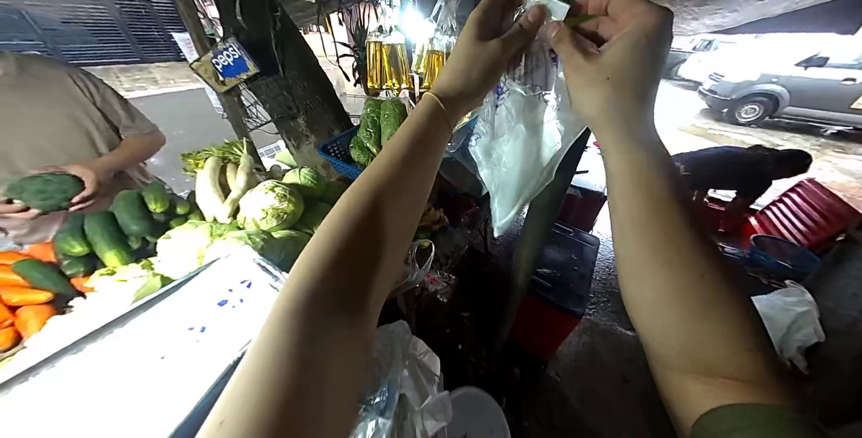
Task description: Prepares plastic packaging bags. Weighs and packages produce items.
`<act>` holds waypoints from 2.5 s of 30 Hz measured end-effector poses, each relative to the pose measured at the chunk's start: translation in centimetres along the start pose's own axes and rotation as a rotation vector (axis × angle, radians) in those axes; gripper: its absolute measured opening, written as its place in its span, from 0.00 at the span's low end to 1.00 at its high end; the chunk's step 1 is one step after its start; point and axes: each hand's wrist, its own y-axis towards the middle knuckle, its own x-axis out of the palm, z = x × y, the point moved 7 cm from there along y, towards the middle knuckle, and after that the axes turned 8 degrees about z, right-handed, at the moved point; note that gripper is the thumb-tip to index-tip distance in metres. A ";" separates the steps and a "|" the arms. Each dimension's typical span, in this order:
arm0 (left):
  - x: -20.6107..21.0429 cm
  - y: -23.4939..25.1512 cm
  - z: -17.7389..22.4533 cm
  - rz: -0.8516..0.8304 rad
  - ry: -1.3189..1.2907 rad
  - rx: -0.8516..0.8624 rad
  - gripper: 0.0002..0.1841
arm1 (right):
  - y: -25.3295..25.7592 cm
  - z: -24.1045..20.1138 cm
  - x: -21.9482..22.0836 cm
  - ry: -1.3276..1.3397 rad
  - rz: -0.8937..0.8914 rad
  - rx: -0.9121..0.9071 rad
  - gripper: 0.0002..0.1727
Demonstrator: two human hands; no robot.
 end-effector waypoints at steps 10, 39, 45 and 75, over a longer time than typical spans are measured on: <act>-0.1 -2.1 0.4 -0.072 0.132 0.020 0.06 | -1.3 0.1 0.2 0.082 -0.107 -0.002 0.11; 0.7 0.8 0.0 0.097 -0.003 -0.489 0.14 | 0.6 -1.3 -3.9 -0.267 -0.162 -0.298 0.15; 0.3 0.3 0.4 0.167 -0.059 -0.503 0.18 | 1.4 -2.8 -1.8 -0.280 -0.199 -0.577 0.15; 0.7 0.2 1.4 0.099 0.192 -0.320 0.11 | 1.2 -3.1 0.1 -0.410 -0.254 -0.658 0.17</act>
